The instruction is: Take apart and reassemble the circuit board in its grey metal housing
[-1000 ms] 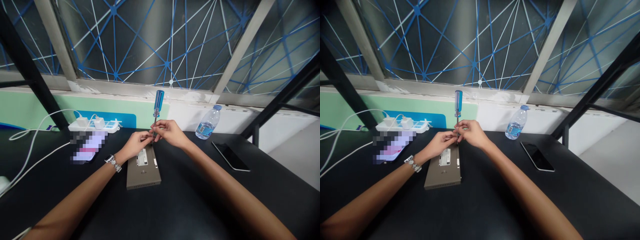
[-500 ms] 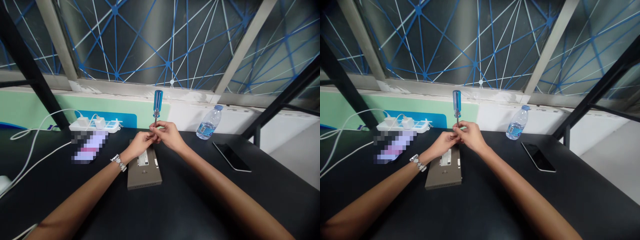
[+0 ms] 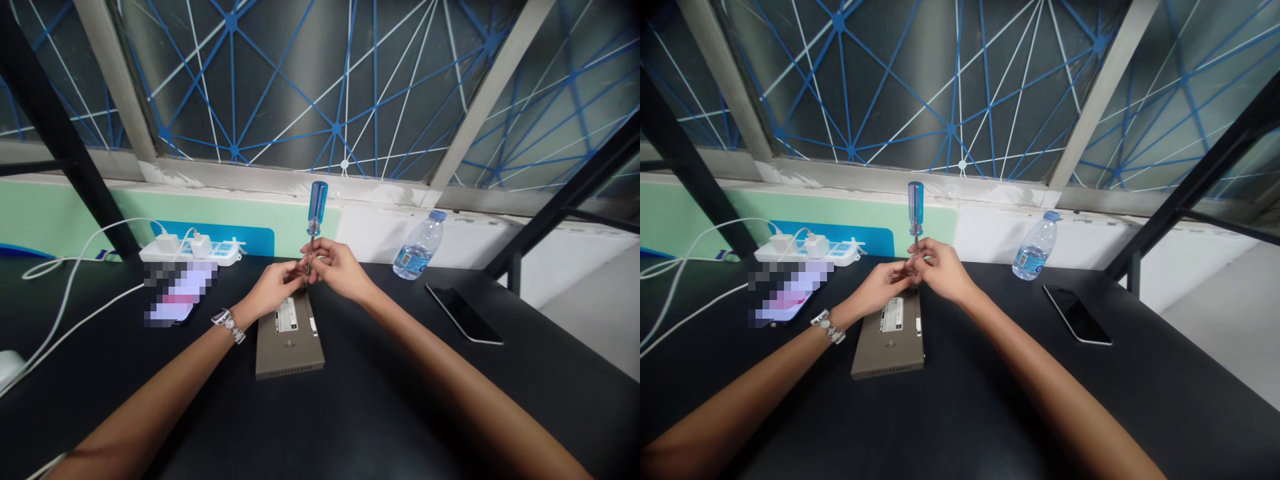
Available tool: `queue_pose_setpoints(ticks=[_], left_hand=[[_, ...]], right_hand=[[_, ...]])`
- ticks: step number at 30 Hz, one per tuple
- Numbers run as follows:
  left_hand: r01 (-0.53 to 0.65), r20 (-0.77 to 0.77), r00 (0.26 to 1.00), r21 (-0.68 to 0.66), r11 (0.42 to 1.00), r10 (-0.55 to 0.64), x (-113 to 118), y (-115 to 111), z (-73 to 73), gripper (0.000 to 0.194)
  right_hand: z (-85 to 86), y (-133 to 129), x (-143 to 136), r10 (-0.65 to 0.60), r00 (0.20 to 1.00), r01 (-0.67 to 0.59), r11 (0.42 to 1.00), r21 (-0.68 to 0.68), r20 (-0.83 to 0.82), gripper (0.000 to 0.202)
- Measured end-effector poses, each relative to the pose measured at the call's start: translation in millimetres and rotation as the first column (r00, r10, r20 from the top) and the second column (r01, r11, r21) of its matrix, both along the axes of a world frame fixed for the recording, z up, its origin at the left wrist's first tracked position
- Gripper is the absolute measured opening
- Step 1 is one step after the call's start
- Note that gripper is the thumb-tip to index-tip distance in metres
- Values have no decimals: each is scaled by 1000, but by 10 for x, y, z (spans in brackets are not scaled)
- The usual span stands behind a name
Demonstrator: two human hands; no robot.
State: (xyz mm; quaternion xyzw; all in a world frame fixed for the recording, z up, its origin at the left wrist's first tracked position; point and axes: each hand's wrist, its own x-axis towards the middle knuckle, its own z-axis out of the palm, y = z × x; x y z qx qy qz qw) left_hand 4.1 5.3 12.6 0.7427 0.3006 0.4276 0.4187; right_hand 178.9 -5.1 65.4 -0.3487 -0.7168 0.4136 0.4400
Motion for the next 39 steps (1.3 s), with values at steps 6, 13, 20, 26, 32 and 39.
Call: queue_pose_setpoints(ticks=[6,13,20,26,32,39], left_hand=[[35,-50,998,69,997,-32,104,13,-30,19],[-58,25,998,-59,997,60,132,-72,20,13],[-95,-90,991,4,995,95,-19,-136,100,18],[-165,-278,936,192,967,215,-202,-272,72,19],[-70,-447,859,382,921,251,-110,-176,-1,16],[88,-617,753,439,894,229,-27,-13,87,16]], right_hand=[[-57,-35,-58,-50,999,51,999,19,-16,19],[-88,12,7,-167,984,161,983,85,68,18],[-64,-41,40,-181,982,169,971,167,59,13],[-247,-176,236,-249,962,258,964,70,-110,15],[-436,-385,351,-279,915,268,960,-78,-292,26],[-503,-488,331,-276,901,231,958,-168,-336,28]])
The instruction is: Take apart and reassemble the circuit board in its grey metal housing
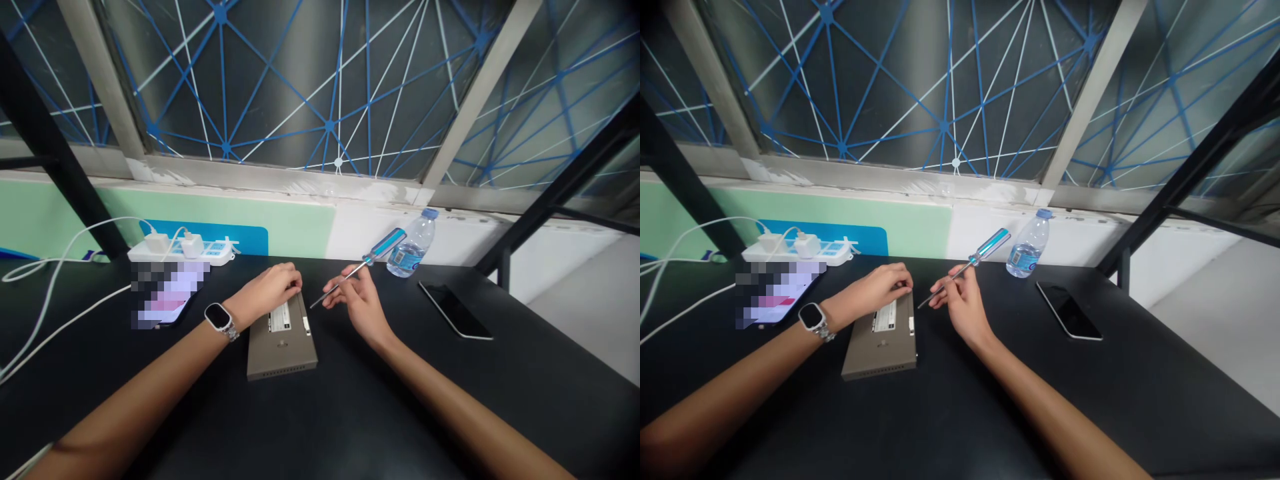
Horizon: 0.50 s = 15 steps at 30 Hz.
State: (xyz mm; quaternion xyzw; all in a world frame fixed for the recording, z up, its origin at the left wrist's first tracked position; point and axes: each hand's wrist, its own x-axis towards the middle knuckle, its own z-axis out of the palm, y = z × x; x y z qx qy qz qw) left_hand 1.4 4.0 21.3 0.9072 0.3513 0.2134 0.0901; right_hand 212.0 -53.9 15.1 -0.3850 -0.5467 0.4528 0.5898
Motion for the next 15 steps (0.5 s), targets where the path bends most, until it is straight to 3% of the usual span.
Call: queue_pose_setpoints(ticks=[4,7,15], left_hand=[[64,-198,980,168,984,-29,26,-53,81,17],[77,-265,964,267,961,-3,35,-110,76,20],[59,-219,976,223,973,-9,10,-116,-13,20]], right_hand=[[-20,4,-21,6,1000,-6,1000,8,-3,28],[-31,3,-21,-10,1000,10,1000,14,-13,30],[-65,2,-7,-23,1000,24,999,30,-15,30]])
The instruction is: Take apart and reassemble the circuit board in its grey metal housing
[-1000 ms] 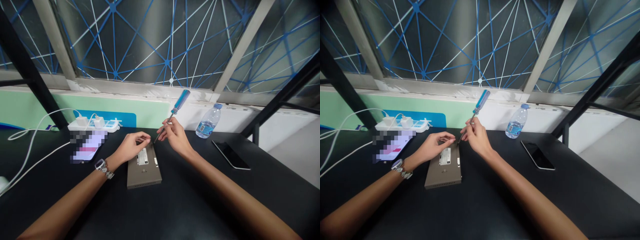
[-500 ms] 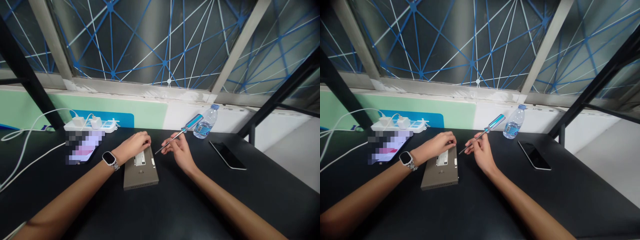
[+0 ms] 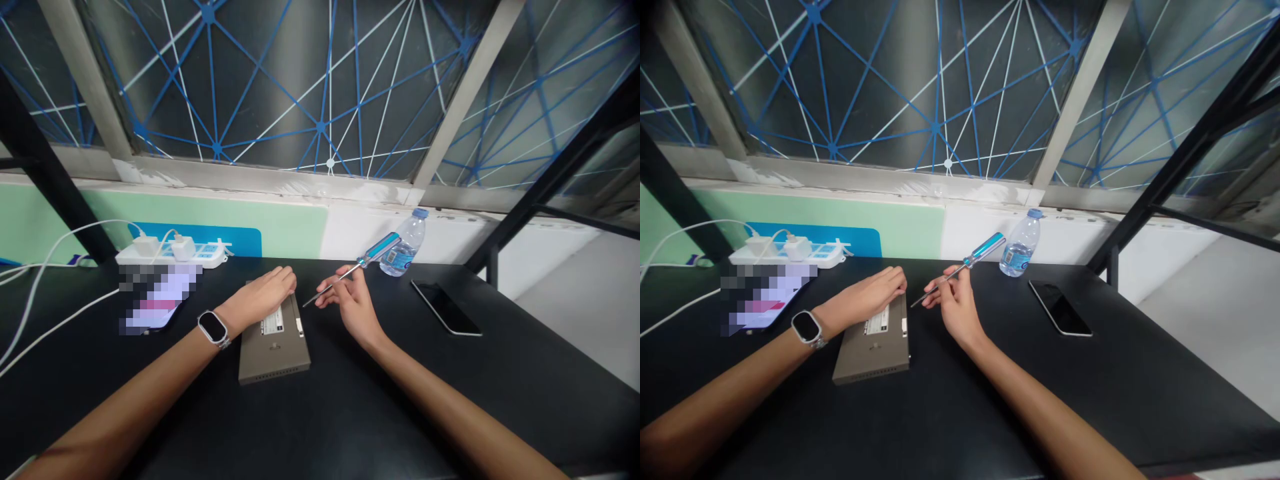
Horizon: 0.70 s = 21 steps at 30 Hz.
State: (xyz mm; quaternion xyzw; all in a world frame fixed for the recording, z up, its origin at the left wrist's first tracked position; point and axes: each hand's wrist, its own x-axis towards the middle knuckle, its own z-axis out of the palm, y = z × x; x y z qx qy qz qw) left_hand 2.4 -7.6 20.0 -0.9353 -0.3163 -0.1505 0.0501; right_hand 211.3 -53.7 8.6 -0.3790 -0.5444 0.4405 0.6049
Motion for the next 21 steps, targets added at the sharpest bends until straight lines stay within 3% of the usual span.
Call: queue_pose_setpoints(ticks=[10,14,18,21], left_hand=[[-89,73,993,-31,996,91,38,-9,-32,22],[-64,222,971,-115,991,89,4,-1,-45,19],[-47,413,901,-210,977,132,-95,35,-47,18],[-36,479,859,-294,955,180,-228,51,6,16]], right_hand=[[90,55,-38,-31,995,21,995,98,98,28],[282,183,-91,-35,980,4,987,160,194,27],[506,325,-207,-30,978,-11,980,197,208,26],[542,360,-284,-18,987,-14,982,190,162,28]])
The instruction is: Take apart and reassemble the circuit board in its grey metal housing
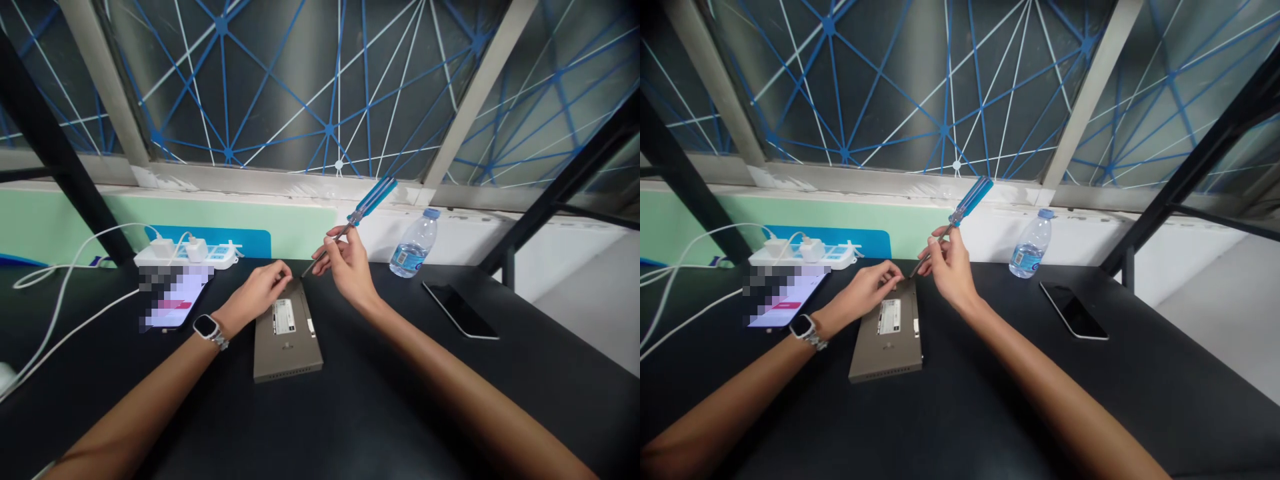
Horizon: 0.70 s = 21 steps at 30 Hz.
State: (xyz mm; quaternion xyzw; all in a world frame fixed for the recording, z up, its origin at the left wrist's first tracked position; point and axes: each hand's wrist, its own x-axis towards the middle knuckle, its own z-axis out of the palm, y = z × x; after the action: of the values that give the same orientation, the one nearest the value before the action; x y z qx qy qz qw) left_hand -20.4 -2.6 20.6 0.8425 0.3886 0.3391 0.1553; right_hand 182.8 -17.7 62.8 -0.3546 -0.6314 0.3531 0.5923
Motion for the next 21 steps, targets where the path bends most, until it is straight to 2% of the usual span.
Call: queue_pose_setpoints(ticks=[4,6,10,13,17,21], left_hand=[[-11,22,1000,-107,994,14,-291,-64,114,14],[-31,30,999,-131,991,35,-465,-108,139,13],[-111,-84,992,-247,963,93,-743,-138,107,15],[-161,-184,977,-298,941,109,-838,-114,78,15],[-178,-280,955,-258,950,103,-844,-98,86,17],[-140,-223,967,-64,988,123,-655,-181,29,33]], right_hand=[[-178,-87,52,28,996,-35,996,-83,-86,32],[-298,-157,154,-3,991,-17,990,-142,-137,34],[-463,-273,383,-58,985,13,964,-265,-163,34],[-514,-322,465,-63,992,22,935,-354,-105,35],[-559,-349,454,-19,998,40,911,-411,54,32],[-605,-364,441,20,966,94,899,-427,256,30]])
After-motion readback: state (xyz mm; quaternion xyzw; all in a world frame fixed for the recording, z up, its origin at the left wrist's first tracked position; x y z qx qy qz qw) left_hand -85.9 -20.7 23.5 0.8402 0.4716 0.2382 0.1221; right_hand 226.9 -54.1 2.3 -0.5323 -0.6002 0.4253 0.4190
